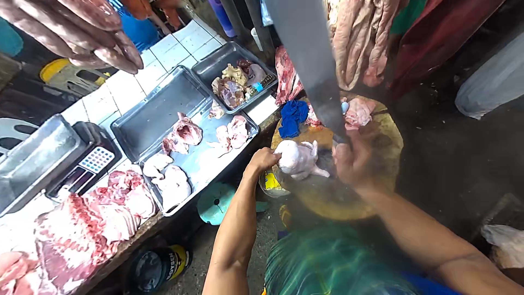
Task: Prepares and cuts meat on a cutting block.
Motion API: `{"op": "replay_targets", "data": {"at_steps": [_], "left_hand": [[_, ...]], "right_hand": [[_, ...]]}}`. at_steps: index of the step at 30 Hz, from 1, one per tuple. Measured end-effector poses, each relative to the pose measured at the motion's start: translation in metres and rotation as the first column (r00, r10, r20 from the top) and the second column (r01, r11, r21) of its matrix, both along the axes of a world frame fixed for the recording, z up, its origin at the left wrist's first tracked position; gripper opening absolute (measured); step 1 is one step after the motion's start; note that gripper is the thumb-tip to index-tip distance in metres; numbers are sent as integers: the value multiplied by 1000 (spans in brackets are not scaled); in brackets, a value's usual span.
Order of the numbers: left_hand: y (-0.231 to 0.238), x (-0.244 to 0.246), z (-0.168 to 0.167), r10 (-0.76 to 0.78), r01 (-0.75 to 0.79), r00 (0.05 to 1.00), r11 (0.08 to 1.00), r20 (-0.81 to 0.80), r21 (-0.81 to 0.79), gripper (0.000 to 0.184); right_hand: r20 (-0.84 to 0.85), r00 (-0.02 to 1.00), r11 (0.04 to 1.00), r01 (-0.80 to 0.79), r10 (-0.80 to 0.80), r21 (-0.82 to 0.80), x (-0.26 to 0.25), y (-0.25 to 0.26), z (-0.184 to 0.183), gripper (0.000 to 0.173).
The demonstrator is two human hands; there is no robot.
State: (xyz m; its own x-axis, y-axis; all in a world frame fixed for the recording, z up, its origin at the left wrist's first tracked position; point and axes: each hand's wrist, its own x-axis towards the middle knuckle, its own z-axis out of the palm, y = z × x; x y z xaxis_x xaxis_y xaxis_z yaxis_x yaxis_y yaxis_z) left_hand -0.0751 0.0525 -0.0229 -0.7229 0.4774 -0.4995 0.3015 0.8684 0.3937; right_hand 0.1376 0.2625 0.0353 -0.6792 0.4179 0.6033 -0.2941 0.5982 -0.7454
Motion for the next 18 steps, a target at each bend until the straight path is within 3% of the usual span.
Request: {"op": "replay_targets", "data": {"at_steps": [2, 3, 4, 5, 6, 7, 8, 9, 11, 15, 16, 18], "left_hand": [[-2, -1, -2, 14, -14, 1000, 1000, 7, 2, 46], [-3, -1, -3, 22, -22, 1000, 1000, 13, 11, 46], [-4, -1, -2, 29, -30, 999, 999, 19, 19, 45], [-7, 0, -3, 39, -39, 999, 999, 21, 21, 44], [-9, 1, -4, 52, -53, 998, 998, 26, 24, 44], [-12, 1, -5, 68, -69, 997, 997, 31, 26, 44], [-16, -3, -6, 82, -83, 996, 996, 35, 32, 43], [-22, -5, -9, 95, -97, 994, 995, 48, 36, 42], [-32, 3, -17, 113, -118, 988, 992, 103, 43, 42], [-55, 21, -33, 206, -254, 931, 958, 300, 132, 45], [-64, 32, -37, 239, -319, 881, 937, 408, 140, 43], [-76, 56, -40, 319, -502, 691, 857, 649, 115, 41]], "right_hand": [[-19, 999, 999, -26, 26, -29, -12, -1, -12, 58], [118, 993, 1000, -6, 5, 7, -9, 1, -37, 57], [363, 931, 998, 9, -30, 59, 0, 3, -69, 55], [657, 754, 997, -29, -27, 75, 10, 8, -96, 58], [859, 511, 996, -69, -7, 49, 18, 15, -113, 64], [950, 311, 995, -98, 21, 10, 19, 23, -119, 70], [978, 204, 992, -121, 44, -20, 16, 31, -114, 73], [985, 162, 989, -140, 65, -42, 16, 38, -106, 73], [985, 148, 991, -118, 87, -70, 32, 46, -107, 75], [972, 222, 993, 69, 74, -91, 63, 58, -112, 73], [969, 238, 988, 121, 61, -91, 77, 56, -111, 73], [967, 253, 977, 195, 28, -80, 106, 53, -100, 72]]}}
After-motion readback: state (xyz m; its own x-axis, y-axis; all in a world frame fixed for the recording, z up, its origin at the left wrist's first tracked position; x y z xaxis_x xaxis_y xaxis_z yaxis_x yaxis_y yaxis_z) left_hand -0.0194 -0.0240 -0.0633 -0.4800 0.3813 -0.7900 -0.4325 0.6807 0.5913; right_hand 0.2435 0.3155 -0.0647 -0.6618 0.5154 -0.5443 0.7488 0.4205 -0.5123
